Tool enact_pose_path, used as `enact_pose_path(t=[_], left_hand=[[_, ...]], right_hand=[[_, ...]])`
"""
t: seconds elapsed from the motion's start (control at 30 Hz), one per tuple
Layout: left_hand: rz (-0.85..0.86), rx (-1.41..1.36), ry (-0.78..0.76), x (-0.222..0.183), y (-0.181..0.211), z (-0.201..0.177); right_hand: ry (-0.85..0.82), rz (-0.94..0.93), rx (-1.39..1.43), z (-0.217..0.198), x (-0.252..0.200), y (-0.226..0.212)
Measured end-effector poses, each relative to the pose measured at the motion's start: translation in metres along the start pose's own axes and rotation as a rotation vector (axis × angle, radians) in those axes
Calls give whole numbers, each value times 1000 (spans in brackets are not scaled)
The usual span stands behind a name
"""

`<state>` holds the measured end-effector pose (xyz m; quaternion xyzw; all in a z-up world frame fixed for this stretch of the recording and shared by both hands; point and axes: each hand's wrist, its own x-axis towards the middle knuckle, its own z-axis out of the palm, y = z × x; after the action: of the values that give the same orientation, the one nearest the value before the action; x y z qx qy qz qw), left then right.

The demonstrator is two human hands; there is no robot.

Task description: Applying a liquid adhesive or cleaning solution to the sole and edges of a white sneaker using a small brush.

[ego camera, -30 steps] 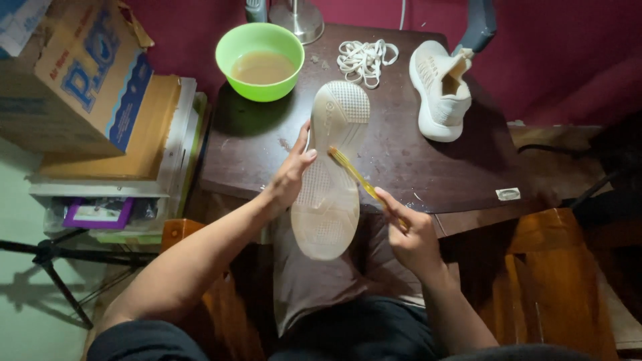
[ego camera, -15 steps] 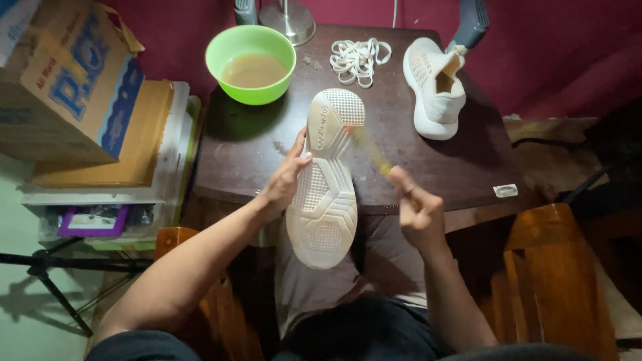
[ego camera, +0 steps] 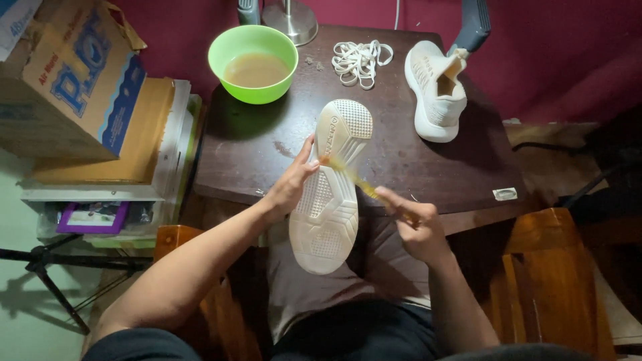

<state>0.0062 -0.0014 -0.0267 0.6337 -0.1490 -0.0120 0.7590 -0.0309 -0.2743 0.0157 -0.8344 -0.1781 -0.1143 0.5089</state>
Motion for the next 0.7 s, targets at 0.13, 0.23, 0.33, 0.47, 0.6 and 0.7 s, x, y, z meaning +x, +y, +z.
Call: enact_pose_path(t=[0.13, 0.23, 0.33, 0.47, 0.6, 0.7], left_hand=[[33, -16, -15, 1, -2, 1], [47, -48, -7, -1, 8, 9], [34, -126, -36, 4, -5, 6], [-98, -158, -36, -13, 21, 14], [-253, -376, 25, -10, -3, 6], [-325, -396, 52, -8, -1, 4]], right_hand=[[67, 4, -56, -5, 9, 22], [50, 23, -22, -5, 5, 13], [-72, 51, 106, 4, 1, -4], [170, 12, 79, -1, 5, 44], [210, 131, 124, -7, -8, 34], [-144, -35, 474, -3, -12, 41]])
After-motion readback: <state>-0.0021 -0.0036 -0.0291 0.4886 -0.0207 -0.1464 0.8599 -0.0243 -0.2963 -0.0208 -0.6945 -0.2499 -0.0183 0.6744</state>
